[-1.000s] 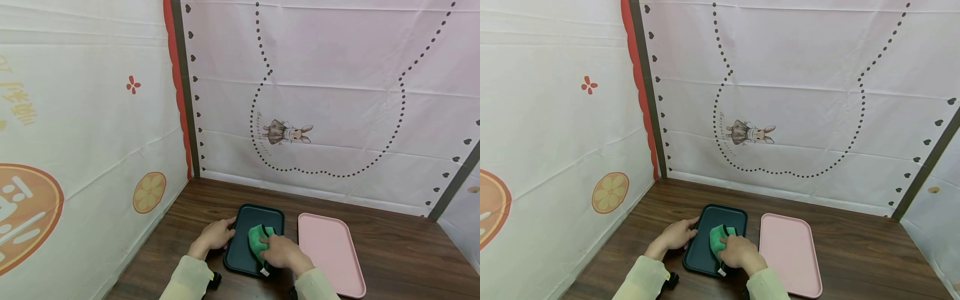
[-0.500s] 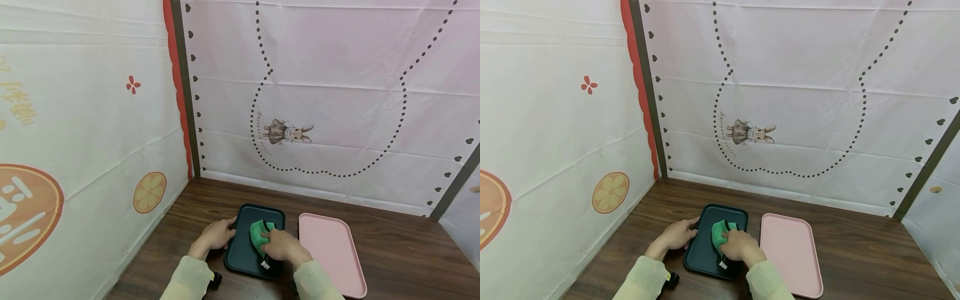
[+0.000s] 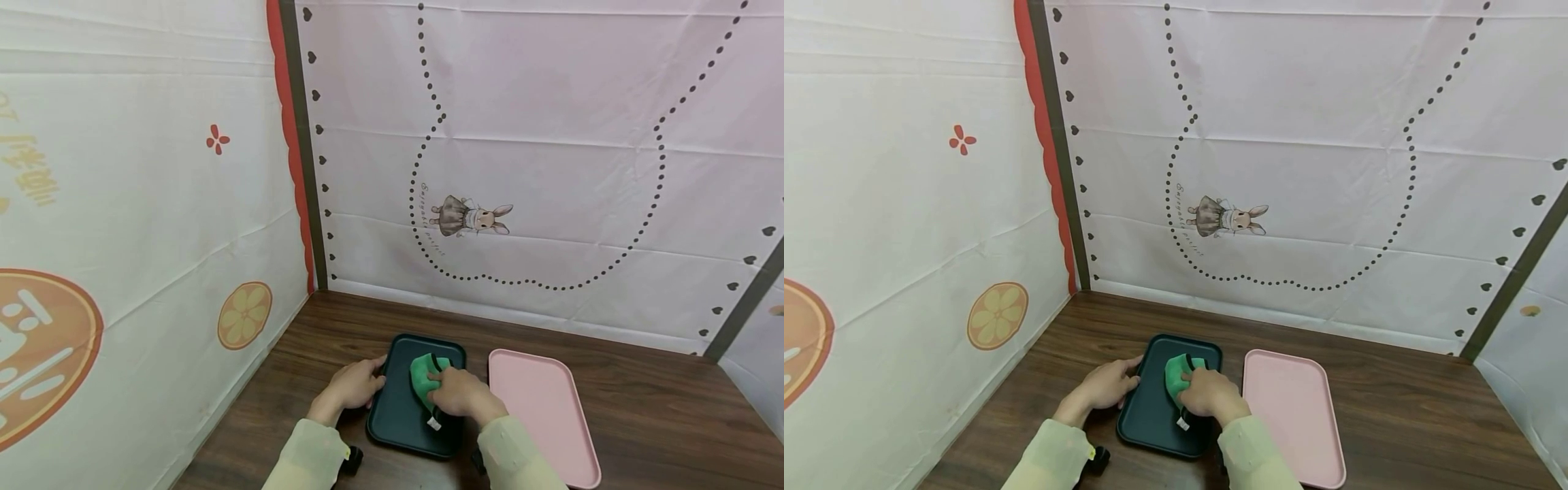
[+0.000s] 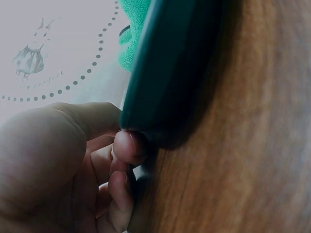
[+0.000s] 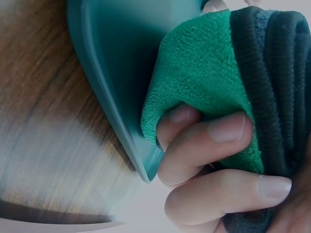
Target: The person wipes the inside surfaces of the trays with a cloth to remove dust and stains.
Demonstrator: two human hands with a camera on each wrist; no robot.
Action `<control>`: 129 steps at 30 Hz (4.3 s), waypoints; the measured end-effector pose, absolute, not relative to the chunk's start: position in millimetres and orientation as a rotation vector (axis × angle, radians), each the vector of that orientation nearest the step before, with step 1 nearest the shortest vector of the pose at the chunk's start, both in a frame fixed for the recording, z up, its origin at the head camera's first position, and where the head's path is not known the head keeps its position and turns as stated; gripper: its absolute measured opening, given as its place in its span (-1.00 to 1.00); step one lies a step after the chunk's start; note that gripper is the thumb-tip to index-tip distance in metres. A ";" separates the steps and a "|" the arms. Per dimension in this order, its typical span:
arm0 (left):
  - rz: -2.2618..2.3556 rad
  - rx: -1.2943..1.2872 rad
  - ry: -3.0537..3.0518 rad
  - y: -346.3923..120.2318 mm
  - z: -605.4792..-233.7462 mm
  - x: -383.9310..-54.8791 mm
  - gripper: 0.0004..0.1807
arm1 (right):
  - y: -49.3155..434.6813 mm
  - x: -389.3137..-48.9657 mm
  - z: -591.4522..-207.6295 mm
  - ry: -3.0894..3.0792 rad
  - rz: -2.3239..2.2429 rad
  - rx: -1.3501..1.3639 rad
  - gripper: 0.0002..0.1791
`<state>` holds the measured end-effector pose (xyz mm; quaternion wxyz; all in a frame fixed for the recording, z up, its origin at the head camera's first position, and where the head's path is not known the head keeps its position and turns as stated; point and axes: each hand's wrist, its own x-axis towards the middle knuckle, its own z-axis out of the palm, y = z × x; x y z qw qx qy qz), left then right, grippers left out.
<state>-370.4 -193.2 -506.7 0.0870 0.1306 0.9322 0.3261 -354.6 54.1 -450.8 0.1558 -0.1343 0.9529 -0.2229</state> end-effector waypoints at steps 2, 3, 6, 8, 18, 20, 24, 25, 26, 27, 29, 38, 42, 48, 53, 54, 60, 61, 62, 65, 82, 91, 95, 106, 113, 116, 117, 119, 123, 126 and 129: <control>0.970 0.389 2.777 -192.8 -506.2 -370.2 -0.40 | 54.4 -356.2 -451.1 2.730 -0.636 -0.381 -0.45; 0.970 0.388 2.778 -192.5 -506.0 -370.1 -0.40 | 54.5 -356.9 -451.1 2.729 -0.636 -0.379 -0.45; 0.969 0.388 2.781 -191.8 -505.5 -369.9 -0.40 | 54.7 -358.0 -450.2 2.734 -0.632 -0.374 -0.45; 0.968 0.388 2.782 -191.6 -505.8 -370.0 -0.40 | 54.8 -358.9 -449.7 2.739 -0.630 -0.371 -0.44; 0.962 0.391 2.785 -191.5 -508.1 -370.8 -0.40 | 54.8 -367.2 -449.2 2.763 -0.635 -0.362 -0.43; 0.961 0.391 2.784 -191.5 -508.6 -371.0 -0.40 | 54.8 -369.2 -449.2 2.761 -0.640 -0.357 -0.43; 0.965 0.390 2.782 -191.4 -509.1 -371.3 -0.40 | 55.4 -372.8 -450.1 2.765 -0.647 -0.343 -0.41; 0.965 0.391 2.781 -191.3 -509.1 -371.4 -0.40 | 55.5 -373.7 -450.3 2.771 -0.643 -0.339 -0.41; 0.964 0.392 2.781 -191.2 -509.2 -371.5 -0.40 | 55.5 -374.4 -450.4 2.777 -0.642 -0.333 -0.40; 0.966 0.393 2.780 -191.0 -509.3 -371.6 -0.40 | 55.6 -375.1 -450.8 2.783 -0.638 -0.329 -0.40; 0.969 0.397 2.777 -190.6 -509.4 -371.8 -0.40 | 55.7 -376.6 -451.2 2.789 -0.643 -0.313 -0.40; 0.970 0.393 2.774 -189.0 -509.4 -372.3 -0.40 | 56.2 -381.8 -455.7 2.810 -0.655 -0.274 -0.40; 0.972 0.380 2.769 -190.2 -507.9 -371.1 -0.40 | 54.4 -383.6 -457.5 2.808 -0.674 -0.293 -0.40; 0.970 0.351 2.761 -191.6 -505.5 -369.9 -0.39 | 50.9 -384.2 -461.6 2.809 -0.670 -0.331 -0.40; 0.961 0.352 2.764 -190.1 -504.5 -371.0 -0.40 | 52.0 -385.4 -463.6 2.800 -0.688 -0.337 -0.39; 0.962 0.353 2.764 -189.7 -504.4 -371.2 -0.40 | 52.5 -385.8 -463.9 2.798 -0.686 -0.343 -0.39; 0.964 0.365 2.763 -187.2 -504.8 -373.3 -0.40 | 56.3 -386.4 -461.9 2.785 -0.686 -0.362 -0.38; 0.963 0.366 2.764 -186.8 -504.9 -373.6 -0.40 | 56.9 -386.3 -461.2 2.784 -0.688 -0.365 -0.38; 0.963 0.366 2.765 -186.4 -504.8 -374.0 -0.40 | 57.4 -386.2 -460.3 2.783 -0.690 -0.371 -0.38; 0.960 0.364 2.764 -185.1 -504.1 -374.6 -0.40 | 58.3 -385.9 -458.3 2.777 -0.705 -0.388 -0.38; 1.002 0.289 2.728 -187.0 -502.4 -375.7 -0.40 | 42.2 -388.6 -463.2 2.762 -0.711 -0.382 -0.38; 0.992 0.228 2.722 -187.6 -501.4 -378.0 -0.40 | 39.3 -391.7 -461.5 2.756 -0.663 -0.368 -0.39; 0.990 0.243 2.714 -185.7 -501.5 -378.4 -0.40 | 40.2 -392.1 -461.7 2.758 -0.651 -0.337 -0.38; 0.992 0.258 2.700 -187.8 -503.6 -379.6 -0.40 | 34.5 -391.7 -461.5 2.755 -0.661 -0.354 -0.39; 1.005 0.292 2.689 -188.9 -507.2 -378.0 -0.40 | 30.8 -388.0 -462.8 2.739 -0.679 -0.336 -0.39; 1.011 0.296 2.690 -188.7 -507.5 -375.7 -0.40 | 29.7 -387.3 -463.6 2.738 -0.674 -0.339 -0.39; 1.016 0.298 2.691 -188.4 -507.3 -374.9 -0.40 | 29.4 -387.2 -463.9 2.738 -0.672 -0.341 -0.39; 1.013 0.304 2.697 -187.9 -507.0 -374.1 -0.41 | 28.8 -386.7 -464.0 2.742 -0.664 -0.341 -0.39; 1.003 0.306 2.705 -185.9 -505.0 -373.6 -0.41 | 27.6 -385.8 -463.4 2.758 -0.640 -0.334 -0.39; 1.003 0.303 2.710 -184.6 -503.9 -374.3 -0.41 | 26.4 -384.9 -463.4 2.776 -0.608 -0.328 -0.39; 1.019 0.304 2.706 -183.9 -504.0 -376.1 -0.40 | 25.3 -384.0 -463.5 2.795 -0.570 -0.325 -0.39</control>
